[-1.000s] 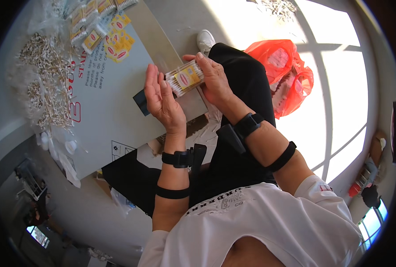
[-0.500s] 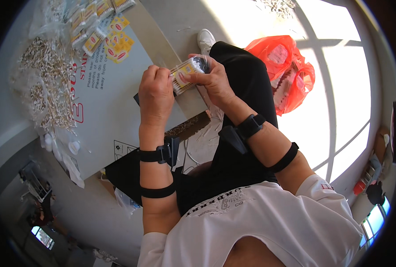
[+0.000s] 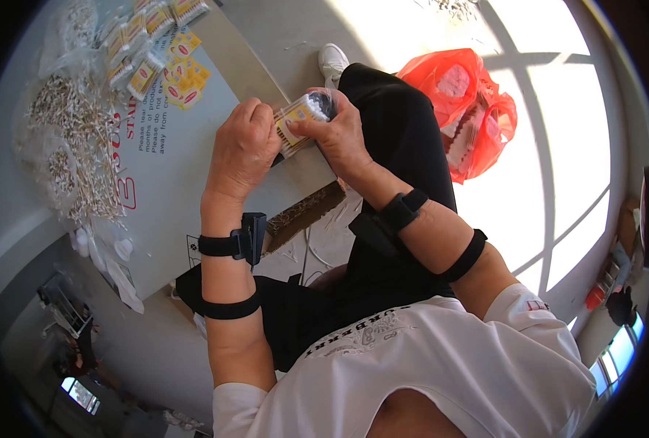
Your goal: Pack several cotton swabs into small plastic bags for retail or distribution.
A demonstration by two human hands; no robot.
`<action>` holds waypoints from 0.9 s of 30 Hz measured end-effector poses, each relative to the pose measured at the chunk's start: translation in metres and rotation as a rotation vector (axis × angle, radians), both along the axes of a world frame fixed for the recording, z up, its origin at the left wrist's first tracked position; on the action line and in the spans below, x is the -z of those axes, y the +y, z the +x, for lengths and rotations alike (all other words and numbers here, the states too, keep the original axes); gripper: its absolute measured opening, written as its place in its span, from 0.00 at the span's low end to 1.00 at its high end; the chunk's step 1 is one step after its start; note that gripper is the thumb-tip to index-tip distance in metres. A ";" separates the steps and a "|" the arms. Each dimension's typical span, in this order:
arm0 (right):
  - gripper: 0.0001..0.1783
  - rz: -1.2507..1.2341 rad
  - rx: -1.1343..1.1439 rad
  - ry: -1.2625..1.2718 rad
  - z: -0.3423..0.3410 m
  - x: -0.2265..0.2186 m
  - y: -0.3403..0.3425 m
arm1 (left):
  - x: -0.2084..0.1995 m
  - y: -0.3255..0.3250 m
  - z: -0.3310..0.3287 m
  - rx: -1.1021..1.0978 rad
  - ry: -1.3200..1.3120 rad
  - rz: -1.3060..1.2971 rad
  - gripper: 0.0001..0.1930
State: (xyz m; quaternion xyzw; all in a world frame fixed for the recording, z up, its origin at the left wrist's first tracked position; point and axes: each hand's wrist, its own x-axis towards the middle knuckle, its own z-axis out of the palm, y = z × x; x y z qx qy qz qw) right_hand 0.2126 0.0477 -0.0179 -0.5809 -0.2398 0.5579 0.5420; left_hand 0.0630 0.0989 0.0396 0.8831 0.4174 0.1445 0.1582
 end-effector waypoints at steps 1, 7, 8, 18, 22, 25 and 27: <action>0.30 -0.004 -0.011 -0.011 0.000 -0.002 0.000 | 0.000 0.001 -0.002 0.008 0.010 -0.035 0.05; 0.29 0.009 0.000 -0.008 0.000 -0.002 0.000 | -0.003 0.004 -0.009 -0.015 0.013 -0.122 0.05; 0.29 0.009 0.000 -0.008 0.000 -0.001 0.000 | -0.004 0.003 -0.012 -0.015 0.013 -0.122 0.05; 0.28 0.028 -0.017 0.054 0.000 0.001 0.000 | -0.008 -0.013 -0.044 -0.136 -0.047 -0.138 0.06; 0.26 0.045 0.030 0.083 -0.003 0.004 0.000 | -0.012 -0.021 -0.046 -0.188 -0.114 -0.170 0.07; 0.25 0.064 0.032 0.075 -0.002 0.007 0.000 | -0.015 -0.026 -0.048 -0.257 -0.187 -0.190 0.08; 0.25 0.065 0.033 0.068 -0.003 0.006 0.000 | -0.015 -0.027 -0.049 -0.267 -0.241 -0.172 0.08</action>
